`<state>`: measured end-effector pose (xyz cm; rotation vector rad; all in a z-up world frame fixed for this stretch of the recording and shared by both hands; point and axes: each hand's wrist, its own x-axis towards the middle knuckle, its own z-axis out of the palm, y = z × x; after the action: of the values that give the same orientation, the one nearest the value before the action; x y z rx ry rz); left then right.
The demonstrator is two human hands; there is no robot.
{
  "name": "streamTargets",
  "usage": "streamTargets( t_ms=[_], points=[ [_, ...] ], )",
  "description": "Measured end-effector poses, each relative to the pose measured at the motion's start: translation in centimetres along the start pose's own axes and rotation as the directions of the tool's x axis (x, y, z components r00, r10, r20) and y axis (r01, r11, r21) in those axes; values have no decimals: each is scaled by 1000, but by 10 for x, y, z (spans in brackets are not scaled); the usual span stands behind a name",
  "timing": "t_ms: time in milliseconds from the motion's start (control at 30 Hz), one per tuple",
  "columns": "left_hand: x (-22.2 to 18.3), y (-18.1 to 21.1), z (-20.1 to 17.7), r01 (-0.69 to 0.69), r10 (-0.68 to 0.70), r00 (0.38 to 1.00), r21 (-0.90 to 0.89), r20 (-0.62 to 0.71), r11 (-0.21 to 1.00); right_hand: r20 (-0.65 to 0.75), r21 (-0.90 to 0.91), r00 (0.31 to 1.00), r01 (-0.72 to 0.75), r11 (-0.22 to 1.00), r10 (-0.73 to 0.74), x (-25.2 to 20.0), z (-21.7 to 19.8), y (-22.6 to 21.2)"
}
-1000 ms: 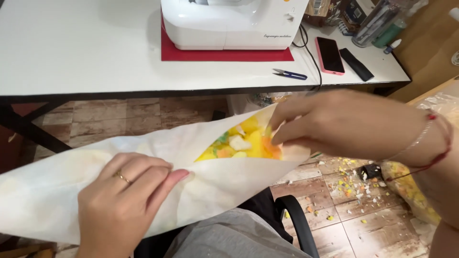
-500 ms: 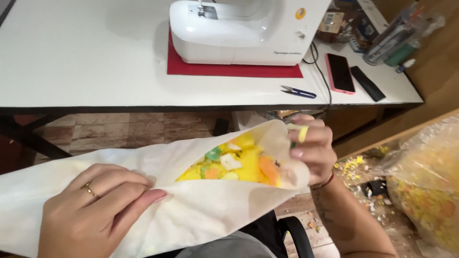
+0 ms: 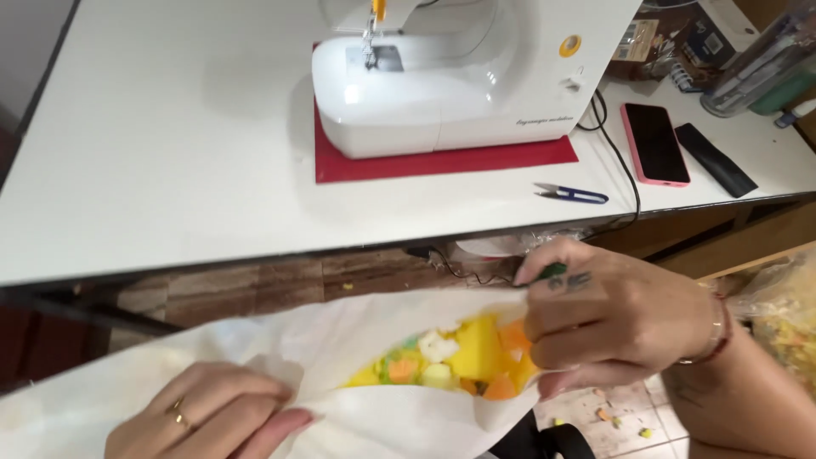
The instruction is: Pinning the edge of a fabric bag filled with foam stuffing to prepare it for sewing
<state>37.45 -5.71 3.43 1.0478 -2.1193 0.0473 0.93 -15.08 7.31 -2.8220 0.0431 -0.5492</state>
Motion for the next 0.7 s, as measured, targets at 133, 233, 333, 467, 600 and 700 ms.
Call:
streamTargets(
  t_ms=[133,233,333,467,600,700],
  points=[
    [-16,-22,-8,147,-142,951,4,273,989,-64,3,992,-106,994,106,-10,-5,0],
    [2,-20,-11,-127,106,968,80,227,989,-122,-32,952,-285,958,280,-40,4,1],
    [-9,-7,-16,-12,-22,989,237,144,972,-456,-14,869,-220,975,189,-60,23,-4],
    [9,9,-13,-88,64,992,240,105,967,-597,72,760,-268,961,257,-81,46,-3],
    [18,14,10,-108,124,988,149,-96,983,-656,-284,743,-403,870,130,-64,53,-2],
    [16,16,17,-59,67,991,73,-112,996,-708,-374,704,-443,815,57,-70,62,2]
  ],
)
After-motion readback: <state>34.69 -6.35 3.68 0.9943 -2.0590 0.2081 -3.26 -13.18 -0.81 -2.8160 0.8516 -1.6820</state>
